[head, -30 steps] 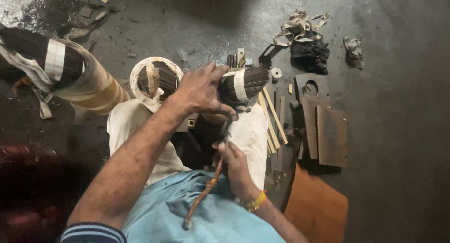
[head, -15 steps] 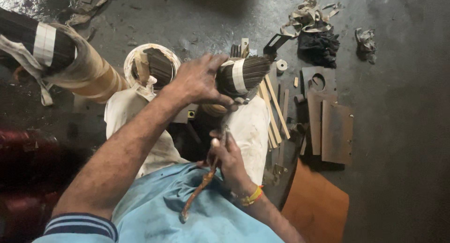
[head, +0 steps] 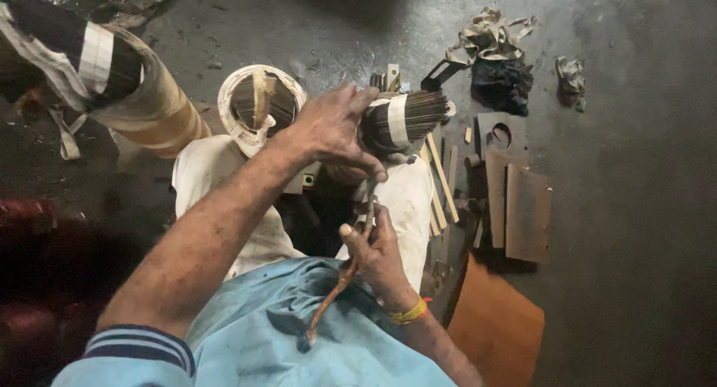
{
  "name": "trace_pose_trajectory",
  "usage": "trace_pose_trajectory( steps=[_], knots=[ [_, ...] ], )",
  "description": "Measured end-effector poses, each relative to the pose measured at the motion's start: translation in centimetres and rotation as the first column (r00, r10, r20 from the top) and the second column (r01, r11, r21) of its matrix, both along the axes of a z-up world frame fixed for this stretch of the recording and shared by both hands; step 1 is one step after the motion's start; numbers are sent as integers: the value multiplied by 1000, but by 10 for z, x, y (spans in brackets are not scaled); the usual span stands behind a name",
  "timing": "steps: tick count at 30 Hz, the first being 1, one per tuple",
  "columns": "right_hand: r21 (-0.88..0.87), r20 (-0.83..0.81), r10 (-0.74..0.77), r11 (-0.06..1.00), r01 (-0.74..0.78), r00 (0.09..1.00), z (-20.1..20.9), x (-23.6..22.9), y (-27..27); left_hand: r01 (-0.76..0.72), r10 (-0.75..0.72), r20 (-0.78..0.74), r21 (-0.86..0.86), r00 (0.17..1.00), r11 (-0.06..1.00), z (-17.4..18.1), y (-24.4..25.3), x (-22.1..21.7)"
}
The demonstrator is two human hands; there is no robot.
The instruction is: The person sits on the floor and wraps a white strip around a cylindrical object. They use a pair of pliers to cut the strip and then continue wrapping it around the cylinder.
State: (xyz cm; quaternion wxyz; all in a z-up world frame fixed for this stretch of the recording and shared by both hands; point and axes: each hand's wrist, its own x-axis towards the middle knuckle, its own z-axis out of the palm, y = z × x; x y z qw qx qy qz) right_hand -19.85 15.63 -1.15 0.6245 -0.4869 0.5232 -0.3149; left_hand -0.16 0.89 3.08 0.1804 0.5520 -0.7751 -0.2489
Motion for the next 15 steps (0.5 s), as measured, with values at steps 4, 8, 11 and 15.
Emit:
trace_pose_trajectory(
  steps=[4,8,11,15],
  knots=[
    [-34,133,104,994,-101,986,-2,-5,-8,-30,30,73,4,997,1000,13,5,-4],
    [207,294,109,963,-175,950,3,-20,-13,-62,58,65,63,996,996,17,8,-8],
    [250,494,159,916,-315,855,14,-26,-24,-65,56,79,108,995,992,21,4,-7],
    [279,709,99,870,-407,698,19,-20,-25,-98,90,60,145,994,985,26,3,-8]
  ],
)
